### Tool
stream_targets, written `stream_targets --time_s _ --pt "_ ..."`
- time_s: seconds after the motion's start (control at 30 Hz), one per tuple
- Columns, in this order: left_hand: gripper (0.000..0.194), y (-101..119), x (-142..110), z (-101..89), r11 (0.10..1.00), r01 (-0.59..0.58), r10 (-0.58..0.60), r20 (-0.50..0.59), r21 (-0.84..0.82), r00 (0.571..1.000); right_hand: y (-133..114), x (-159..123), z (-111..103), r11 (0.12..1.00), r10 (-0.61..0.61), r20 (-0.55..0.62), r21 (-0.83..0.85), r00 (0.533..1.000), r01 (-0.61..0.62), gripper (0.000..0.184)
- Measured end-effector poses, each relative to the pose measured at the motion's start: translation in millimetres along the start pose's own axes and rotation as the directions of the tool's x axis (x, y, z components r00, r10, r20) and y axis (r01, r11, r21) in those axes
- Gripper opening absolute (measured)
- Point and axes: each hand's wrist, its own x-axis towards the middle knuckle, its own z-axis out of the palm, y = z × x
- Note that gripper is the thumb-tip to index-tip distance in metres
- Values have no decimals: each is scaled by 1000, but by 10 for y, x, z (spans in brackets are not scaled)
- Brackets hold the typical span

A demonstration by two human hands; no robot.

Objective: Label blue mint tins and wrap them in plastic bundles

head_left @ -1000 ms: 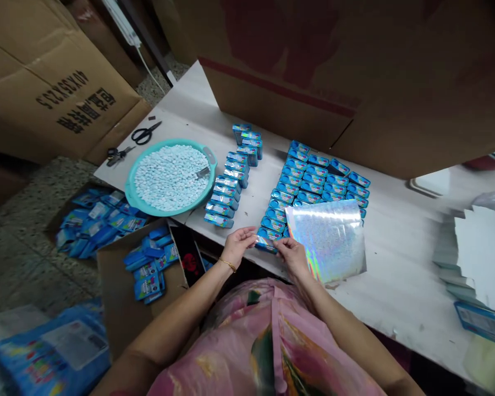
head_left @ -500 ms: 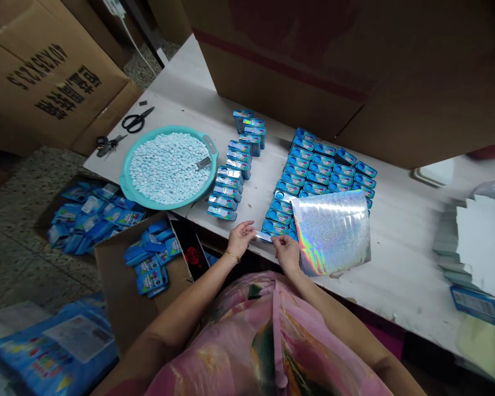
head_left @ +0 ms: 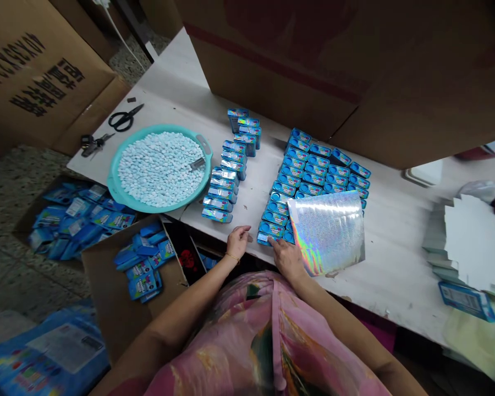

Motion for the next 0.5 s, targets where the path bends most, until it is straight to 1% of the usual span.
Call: stream_targets --time_s 0.07,0.1,0.13,0.17,0.23,0.27,0.3,0.37,0.43,0.5 --pt "21 174 47 13 987 -133 131 26 95 991 54 -27 -39 992 -81 80 -94 993 88 44" --pt "23 290 85 52 969 -206 202 45 138 978 99 -22 -71 988 -97 100 -110 990 108 44" --pt "25 418 133 115 942 -280 272 67 183 960 158 -2 -115 988 -102 94 -107 990 111 42" --pt "27 550 190 197 907 -350 337 94 236 937 233 35 -171 992 -87 60 -91 994 92 38" --pt "31 790 320 403 812 -453 423 164 368 891 422 156 -308 999 -6 -75 -46 997 3 34" --pt "32 885 385 514 761 -476 432 202 441 879 528 239 -380 999 40 -155 -25 987 -45 34" --pt "33 957 446 622 715 -481 421 237 507 876 632 333 -446 997 70 -226 -13 972 -75 35" --pt "30 1032 540 808 651 -457 370 272 607 888 820 536 -542 997 49 -305 -39 951 -64 36" --pt "21 1035 587 937 624 -424 334 267 656 904 964 720 -571 993 -27 -299 -116 954 -8 36" --pt "14 1006 593 1011 628 -392 324 232 672 917 1068 844 -538 979 -101 -248 -198 963 52 35"
